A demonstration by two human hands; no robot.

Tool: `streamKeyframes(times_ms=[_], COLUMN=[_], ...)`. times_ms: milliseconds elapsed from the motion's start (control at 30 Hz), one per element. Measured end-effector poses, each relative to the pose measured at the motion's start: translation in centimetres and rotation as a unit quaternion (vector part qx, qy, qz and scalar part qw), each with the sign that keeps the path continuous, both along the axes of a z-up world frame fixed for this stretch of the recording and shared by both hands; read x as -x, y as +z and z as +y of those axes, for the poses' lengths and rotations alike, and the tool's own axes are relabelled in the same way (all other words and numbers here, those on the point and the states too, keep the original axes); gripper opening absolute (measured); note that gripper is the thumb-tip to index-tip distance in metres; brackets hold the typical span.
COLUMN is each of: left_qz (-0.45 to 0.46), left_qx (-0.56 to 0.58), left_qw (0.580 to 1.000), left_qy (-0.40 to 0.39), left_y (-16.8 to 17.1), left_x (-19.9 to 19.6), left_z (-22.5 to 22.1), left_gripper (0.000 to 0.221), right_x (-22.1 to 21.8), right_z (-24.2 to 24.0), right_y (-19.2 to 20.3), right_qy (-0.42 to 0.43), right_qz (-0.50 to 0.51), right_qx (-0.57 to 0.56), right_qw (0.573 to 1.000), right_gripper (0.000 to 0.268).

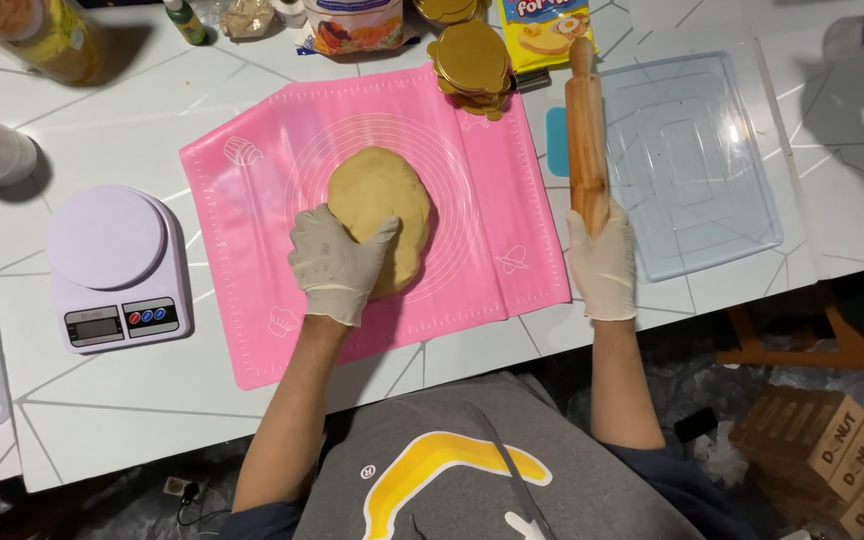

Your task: Kneading a large piece of dough on a silicone mat, dividing it into smaller portions with a scraper, and rolling them out with a wooden rolling pin.

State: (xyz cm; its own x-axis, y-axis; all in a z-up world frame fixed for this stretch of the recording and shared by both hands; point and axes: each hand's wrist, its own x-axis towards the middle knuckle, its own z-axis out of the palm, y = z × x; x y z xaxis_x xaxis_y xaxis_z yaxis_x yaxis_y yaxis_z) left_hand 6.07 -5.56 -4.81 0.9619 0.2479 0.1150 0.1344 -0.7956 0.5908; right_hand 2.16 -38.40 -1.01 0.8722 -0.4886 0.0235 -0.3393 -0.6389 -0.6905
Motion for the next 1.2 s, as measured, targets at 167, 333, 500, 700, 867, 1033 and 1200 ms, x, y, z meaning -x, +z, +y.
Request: streamKeyframes(times_ms=[167, 333, 500, 700, 867, 1033, 1200], left_qz=[0.090, 0.174, 0.213, -0.035, 0.037, -0.027, 0.070], left_qx=[0.054, 0.092, 0.120, -0.159, -0.169, -0.125, -0.046], left_qw=[0.994, 0.980, 0.970, 0.986, 0.984, 0.990, 0.996], left_qy=[0.019, 0.008, -0.019, 0.031, -0.033, -0.065, -0.041], left_y=[2.0, 3.4, 3.1, -1.1, -2.7, -7.4, 1.8], left_x=[-0.5, -1.0, -1.4, -11.2, -13.9, -15.9, -14.3], left_z=[0.0, 1.1, 2.8, 11.5, 14.5, 16.4, 15.4], left_gripper=[0.093, 0.090, 0.070, 0.065, 0.053, 0.034, 0.058], right_x=[0.4, -0.1, -2.8, -11.0, -13.8, -13.5, -12.8], right_z=[-0.2, 1.0, 7.4, 13.3, 17.0, 18.2, 20.5], right_y=[-0.8, 1.0, 2.6, -2.0, -2.1, 1.2, 7.6], right_qy=[0.006, -0.006, 0.224, 0.406, 0.390, 0.374, 0.260], right_qz=[0.020, 0.037, -0.137, -0.062, 0.033, 0.083, 0.281], right_qx=[0.138, 0.269, 0.033, 0.090, 0.109, 0.096, 0.027], right_qw=[0.990, 0.962, 0.964, 0.907, 0.914, 0.919, 0.924], right_gripper=[0.060, 0.071, 0.045, 0.065, 0.074, 0.072, 0.070])
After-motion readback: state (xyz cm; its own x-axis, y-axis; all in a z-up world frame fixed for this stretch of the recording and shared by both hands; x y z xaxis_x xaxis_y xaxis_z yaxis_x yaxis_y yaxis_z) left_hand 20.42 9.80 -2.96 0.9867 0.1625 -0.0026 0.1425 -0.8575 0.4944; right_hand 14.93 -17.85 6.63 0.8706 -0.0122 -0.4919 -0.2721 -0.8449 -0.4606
